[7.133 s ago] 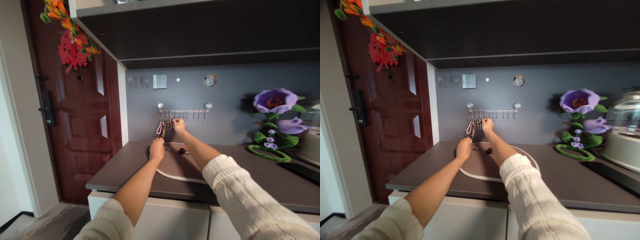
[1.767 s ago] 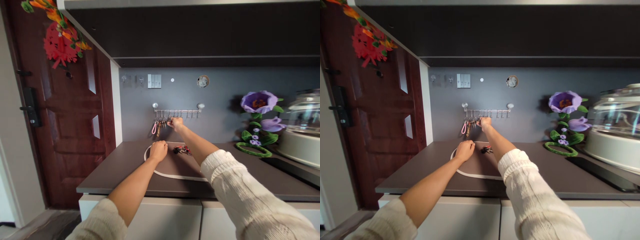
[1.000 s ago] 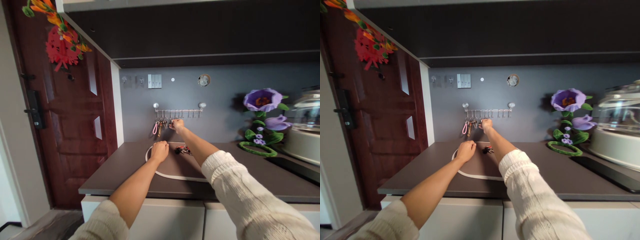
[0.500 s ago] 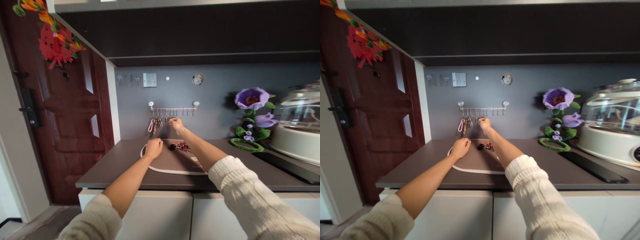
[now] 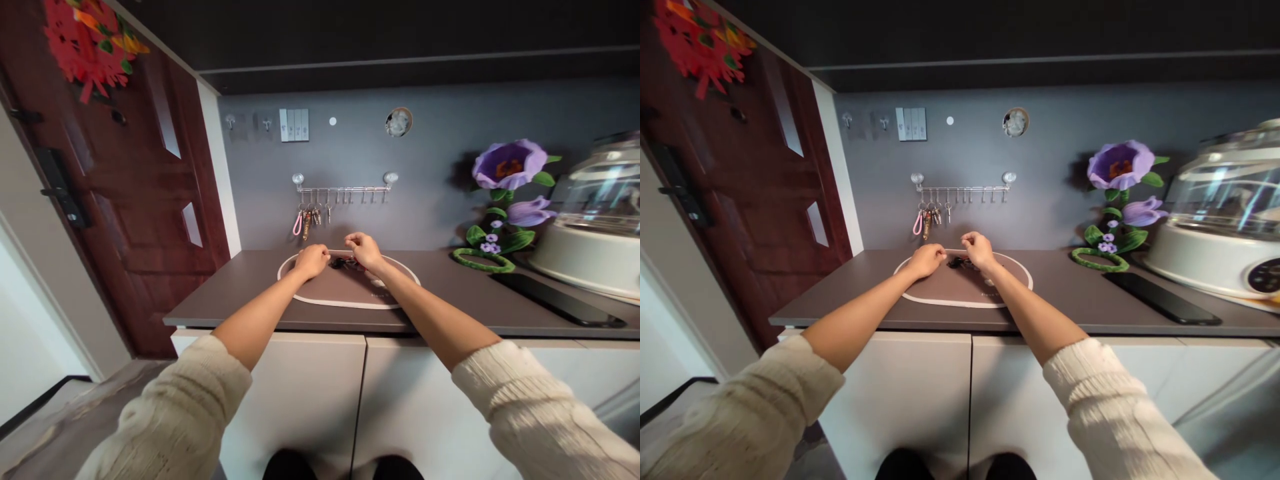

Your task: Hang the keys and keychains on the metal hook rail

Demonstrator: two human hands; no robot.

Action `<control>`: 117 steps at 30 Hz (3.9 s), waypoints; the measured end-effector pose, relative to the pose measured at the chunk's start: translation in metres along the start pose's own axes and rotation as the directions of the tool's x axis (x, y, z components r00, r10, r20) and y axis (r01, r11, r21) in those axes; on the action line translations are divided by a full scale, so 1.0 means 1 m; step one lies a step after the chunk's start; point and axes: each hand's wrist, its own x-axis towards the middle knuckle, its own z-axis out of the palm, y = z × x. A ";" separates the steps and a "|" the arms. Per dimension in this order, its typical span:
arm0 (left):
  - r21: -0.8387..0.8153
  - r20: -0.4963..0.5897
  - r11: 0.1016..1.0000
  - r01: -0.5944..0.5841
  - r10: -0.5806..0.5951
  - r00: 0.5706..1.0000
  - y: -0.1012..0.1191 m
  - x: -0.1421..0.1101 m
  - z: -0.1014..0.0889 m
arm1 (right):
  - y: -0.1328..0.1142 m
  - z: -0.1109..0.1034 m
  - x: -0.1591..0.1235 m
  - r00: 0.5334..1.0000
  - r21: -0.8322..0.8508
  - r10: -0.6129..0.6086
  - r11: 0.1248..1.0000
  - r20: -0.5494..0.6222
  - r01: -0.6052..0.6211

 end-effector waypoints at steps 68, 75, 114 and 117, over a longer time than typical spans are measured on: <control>-0.935 0.249 0.218 0.281 -0.165 0.954 -0.008 0.014 0.021 | 0.012 -0.001 -0.011 0.870 -0.430 -0.321 0.771 0.374 0.470; -0.924 0.246 0.273 0.267 -0.110 0.963 -0.009 0.014 0.023 | 0.012 -0.002 -0.012 0.888 -0.401 -0.299 0.809 0.350 0.430; -0.777 -0.138 0.629 0.008 -0.183 0.973 -0.003 0.020 0.038 | 0.004 -0.004 -0.001 0.951 -0.146 -0.298 0.940 0.088 0.308; -0.643 -0.157 0.766 -0.002 -0.130 0.979 -0.004 0.020 0.039 | 0.000 -0.003 0.015 0.955 -0.176 -0.290 0.938 0.068 0.298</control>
